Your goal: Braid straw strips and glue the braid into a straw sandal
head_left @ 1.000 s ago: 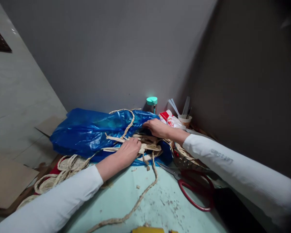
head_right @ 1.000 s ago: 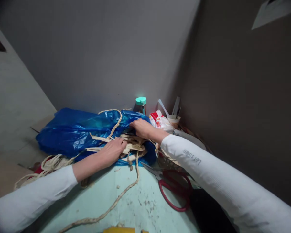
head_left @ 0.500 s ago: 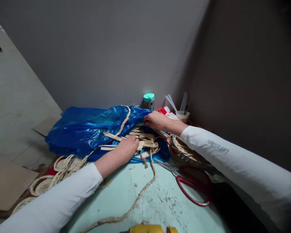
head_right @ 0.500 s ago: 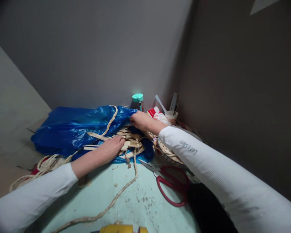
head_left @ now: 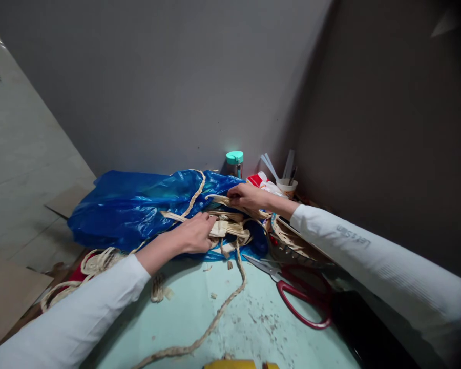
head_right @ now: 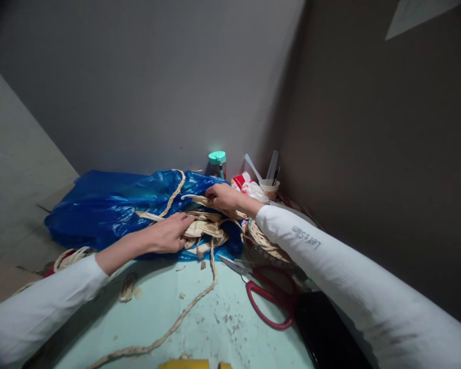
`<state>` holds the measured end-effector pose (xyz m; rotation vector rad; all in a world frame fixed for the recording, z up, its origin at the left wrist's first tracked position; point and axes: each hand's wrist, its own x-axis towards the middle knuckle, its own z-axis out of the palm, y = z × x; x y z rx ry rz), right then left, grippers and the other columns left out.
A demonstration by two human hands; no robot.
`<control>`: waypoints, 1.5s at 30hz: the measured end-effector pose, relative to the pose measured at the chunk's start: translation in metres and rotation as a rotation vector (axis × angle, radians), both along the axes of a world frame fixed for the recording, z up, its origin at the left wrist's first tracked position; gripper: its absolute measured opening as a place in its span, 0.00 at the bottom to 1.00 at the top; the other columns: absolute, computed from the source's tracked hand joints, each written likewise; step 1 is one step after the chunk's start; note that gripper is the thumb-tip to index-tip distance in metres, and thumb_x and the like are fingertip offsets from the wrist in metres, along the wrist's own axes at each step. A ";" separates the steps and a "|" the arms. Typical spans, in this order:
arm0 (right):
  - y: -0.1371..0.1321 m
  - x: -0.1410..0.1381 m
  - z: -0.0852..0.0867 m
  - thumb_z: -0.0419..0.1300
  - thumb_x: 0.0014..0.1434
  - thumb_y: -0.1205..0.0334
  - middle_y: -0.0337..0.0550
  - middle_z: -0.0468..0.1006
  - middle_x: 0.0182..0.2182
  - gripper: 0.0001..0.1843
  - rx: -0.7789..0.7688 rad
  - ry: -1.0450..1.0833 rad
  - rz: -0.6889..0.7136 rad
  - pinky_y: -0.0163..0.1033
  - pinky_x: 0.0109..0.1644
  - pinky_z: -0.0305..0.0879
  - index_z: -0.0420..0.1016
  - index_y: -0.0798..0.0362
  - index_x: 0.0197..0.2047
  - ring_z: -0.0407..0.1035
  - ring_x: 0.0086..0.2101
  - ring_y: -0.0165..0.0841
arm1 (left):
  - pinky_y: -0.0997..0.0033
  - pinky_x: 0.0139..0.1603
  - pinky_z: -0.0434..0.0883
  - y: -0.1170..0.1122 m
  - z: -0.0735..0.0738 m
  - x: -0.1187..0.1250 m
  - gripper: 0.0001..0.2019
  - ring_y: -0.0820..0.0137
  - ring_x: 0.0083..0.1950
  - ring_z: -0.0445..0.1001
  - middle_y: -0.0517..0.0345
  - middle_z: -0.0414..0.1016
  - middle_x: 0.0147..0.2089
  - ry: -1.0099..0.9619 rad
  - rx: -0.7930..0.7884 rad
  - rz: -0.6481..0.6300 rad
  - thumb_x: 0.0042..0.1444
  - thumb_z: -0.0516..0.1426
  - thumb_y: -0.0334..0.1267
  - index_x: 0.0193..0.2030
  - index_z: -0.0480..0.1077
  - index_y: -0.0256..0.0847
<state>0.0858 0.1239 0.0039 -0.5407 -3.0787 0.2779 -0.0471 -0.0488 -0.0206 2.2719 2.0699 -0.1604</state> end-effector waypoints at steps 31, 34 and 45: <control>-0.026 -0.010 -0.040 0.59 0.65 0.58 0.49 0.75 0.46 0.15 0.302 0.021 0.127 0.46 0.47 0.71 0.72 0.58 0.51 0.73 0.43 0.36 | 0.54 0.46 0.66 0.022 0.031 -0.050 0.20 0.52 0.52 0.63 0.43 0.66 0.46 0.303 0.539 0.318 0.62 0.46 0.28 0.52 0.72 0.47; -0.027 -0.016 -0.041 0.59 0.65 0.57 0.51 0.74 0.49 0.17 0.320 -0.017 0.091 0.47 0.48 0.72 0.71 0.58 0.53 0.72 0.45 0.37 | 0.56 0.47 0.66 0.022 0.037 -0.051 0.22 0.54 0.51 0.64 0.44 0.67 0.47 0.263 0.590 0.315 0.60 0.47 0.26 0.54 0.72 0.48; -0.034 -0.020 -0.028 0.58 0.66 0.56 0.48 0.74 0.49 0.16 0.249 -0.049 0.148 0.49 0.49 0.71 0.71 0.56 0.53 0.72 0.45 0.37 | 0.62 0.45 0.69 0.021 0.053 -0.064 0.30 0.62 0.42 0.66 0.52 0.78 0.42 -0.005 0.761 0.291 0.49 0.47 0.18 0.53 0.77 0.45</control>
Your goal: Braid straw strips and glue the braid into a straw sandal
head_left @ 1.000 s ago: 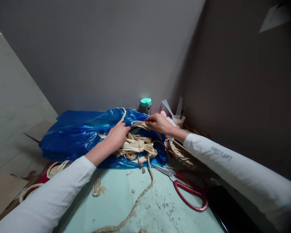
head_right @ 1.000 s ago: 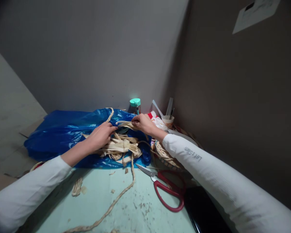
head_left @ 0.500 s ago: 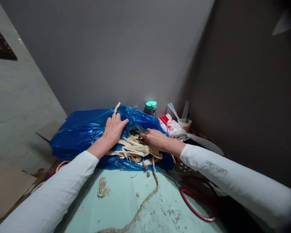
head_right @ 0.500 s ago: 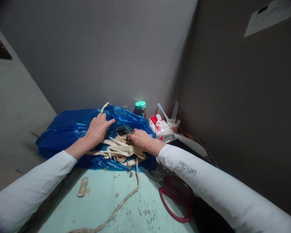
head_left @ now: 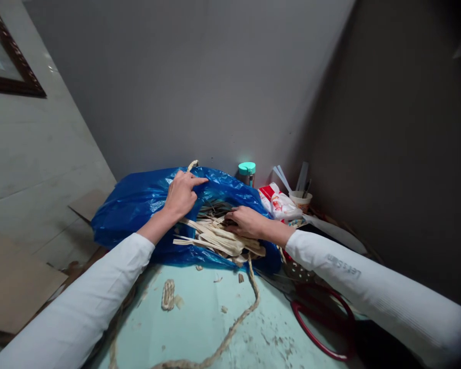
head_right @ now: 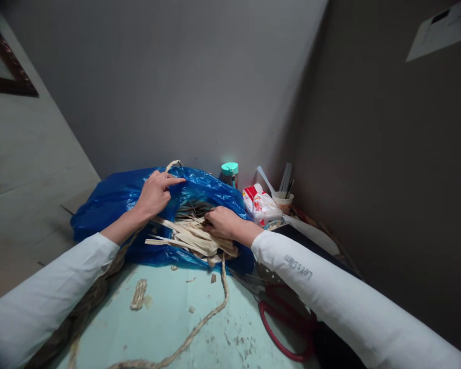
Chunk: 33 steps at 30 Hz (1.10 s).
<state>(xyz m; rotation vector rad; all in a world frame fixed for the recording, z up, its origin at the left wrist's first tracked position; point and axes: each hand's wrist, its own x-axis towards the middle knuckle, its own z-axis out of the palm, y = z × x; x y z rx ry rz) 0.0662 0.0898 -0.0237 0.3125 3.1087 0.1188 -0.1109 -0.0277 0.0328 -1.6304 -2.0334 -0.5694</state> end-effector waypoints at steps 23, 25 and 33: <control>0.026 0.005 0.017 0.58 0.65 0.57 0.47 0.75 0.48 0.16 -0.294 0.218 -0.167 0.48 0.47 0.72 0.71 0.56 0.52 0.73 0.44 0.37 | 0.62 0.46 0.71 -0.045 -0.058 0.059 0.14 0.60 0.47 0.72 0.49 0.73 0.49 0.172 -0.495 -0.348 0.59 0.57 0.38 0.51 0.72 0.46; 0.030 0.008 0.023 0.58 0.65 0.57 0.46 0.75 0.47 0.14 -0.356 0.254 -0.155 0.48 0.48 0.72 0.72 0.56 0.51 0.73 0.44 0.37 | 0.62 0.46 0.71 -0.041 -0.069 0.051 0.12 0.61 0.47 0.73 0.49 0.73 0.48 0.171 -0.539 -0.272 0.60 0.54 0.32 0.49 0.73 0.44; 0.038 0.014 0.028 0.58 0.63 0.63 0.44 0.80 0.40 0.10 -0.567 0.365 -0.081 0.41 0.46 0.69 0.76 0.58 0.45 0.74 0.40 0.35 | 0.53 0.49 0.74 -0.013 -0.084 0.027 0.18 0.61 0.51 0.74 0.48 0.71 0.56 0.181 -0.663 0.037 0.62 0.57 0.42 0.56 0.67 0.38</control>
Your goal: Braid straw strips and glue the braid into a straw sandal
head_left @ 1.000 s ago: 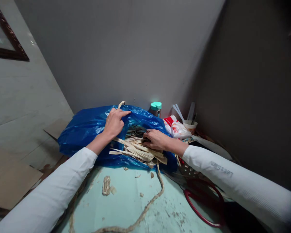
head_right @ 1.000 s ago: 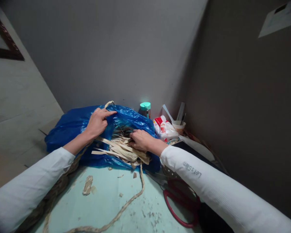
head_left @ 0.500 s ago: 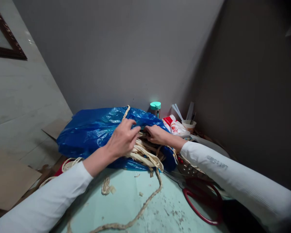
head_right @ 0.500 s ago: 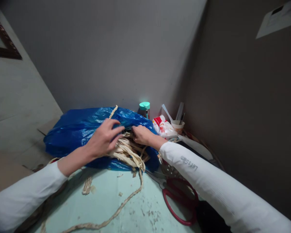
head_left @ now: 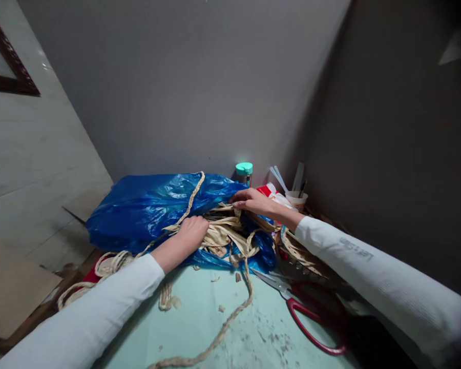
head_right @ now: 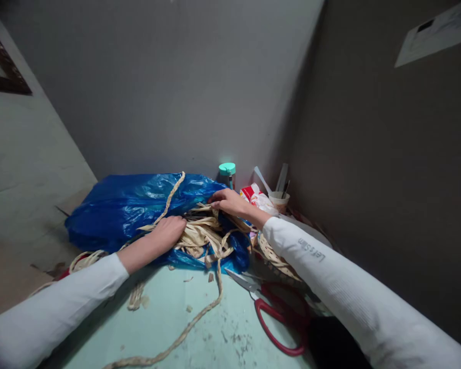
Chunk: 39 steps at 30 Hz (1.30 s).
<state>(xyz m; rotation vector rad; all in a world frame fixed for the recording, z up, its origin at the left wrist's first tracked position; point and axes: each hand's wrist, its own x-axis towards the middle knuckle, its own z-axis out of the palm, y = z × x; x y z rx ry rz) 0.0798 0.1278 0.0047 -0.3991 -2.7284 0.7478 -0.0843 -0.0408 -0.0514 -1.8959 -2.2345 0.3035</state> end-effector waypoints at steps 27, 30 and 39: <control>0.021 0.034 0.007 0.62 0.53 0.68 0.44 0.83 0.38 0.15 0.176 0.056 -0.068 0.37 0.42 0.65 0.78 0.54 0.46 0.75 0.38 0.37 | 0.60 0.47 0.73 -0.012 0.044 0.036 0.19 0.57 0.52 0.73 0.46 0.74 0.50 -0.056 -0.085 -0.185 0.59 0.54 0.28 0.57 0.69 0.44; 0.021 0.039 0.011 0.59 0.56 0.68 0.46 0.83 0.38 0.18 0.165 0.110 -0.118 0.37 0.42 0.66 0.75 0.56 0.50 0.76 0.38 0.36 | 0.57 0.46 0.73 -0.004 0.025 0.028 0.14 0.60 0.48 0.75 0.48 0.76 0.44 -0.039 -0.073 -0.134 0.63 0.52 0.30 0.53 0.71 0.40; 0.006 0.034 0.010 0.56 0.59 0.68 0.45 0.83 0.36 0.12 0.293 -0.010 -0.022 0.33 0.38 0.65 0.80 0.55 0.42 0.76 0.34 0.34 | 0.52 0.50 0.73 0.013 -0.007 0.014 0.18 0.61 0.52 0.73 0.47 0.70 0.57 -0.104 -0.018 -0.049 0.62 0.57 0.41 0.57 0.67 0.39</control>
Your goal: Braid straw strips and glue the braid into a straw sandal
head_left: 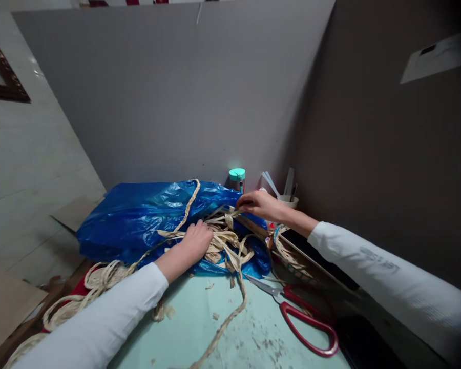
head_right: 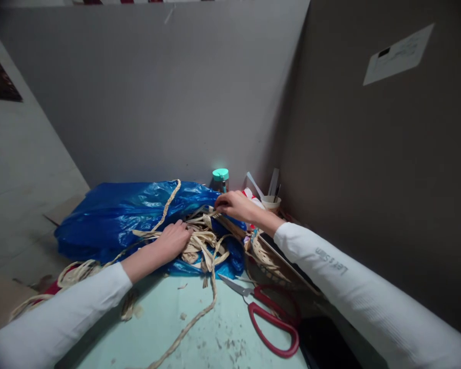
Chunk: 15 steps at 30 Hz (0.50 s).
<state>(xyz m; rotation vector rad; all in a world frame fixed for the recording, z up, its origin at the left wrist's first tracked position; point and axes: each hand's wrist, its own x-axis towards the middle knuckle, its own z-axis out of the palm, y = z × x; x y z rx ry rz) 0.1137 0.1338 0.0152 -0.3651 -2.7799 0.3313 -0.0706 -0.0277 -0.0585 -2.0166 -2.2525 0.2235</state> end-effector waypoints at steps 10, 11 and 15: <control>-0.029 -0.043 -0.025 0.57 0.65 0.61 0.46 0.78 0.41 0.09 0.383 -0.243 0.061 0.48 0.51 0.66 0.75 0.57 0.44 0.72 0.45 0.37 | 0.54 0.49 0.74 0.000 0.071 -0.048 0.17 0.61 0.51 0.74 0.49 0.71 0.56 -0.195 0.043 0.116 0.62 0.57 0.42 0.56 0.68 0.39; -0.028 -0.046 -0.025 0.58 0.65 0.59 0.46 0.77 0.42 0.10 0.412 -0.262 0.064 0.50 0.52 0.66 0.75 0.57 0.44 0.71 0.46 0.38 | 0.54 0.49 0.74 0.000 0.075 -0.051 0.17 0.61 0.51 0.74 0.49 0.71 0.56 -0.186 0.070 0.142 0.62 0.57 0.42 0.56 0.68 0.39; -0.029 -0.053 -0.018 0.59 0.63 0.64 0.47 0.78 0.40 0.07 0.460 -0.301 0.081 0.49 0.50 0.67 0.75 0.59 0.40 0.72 0.43 0.38 | 0.55 0.49 0.74 0.001 0.077 -0.053 0.17 0.61 0.52 0.74 0.49 0.71 0.56 -0.149 0.162 0.224 0.62 0.57 0.41 0.56 0.68 0.40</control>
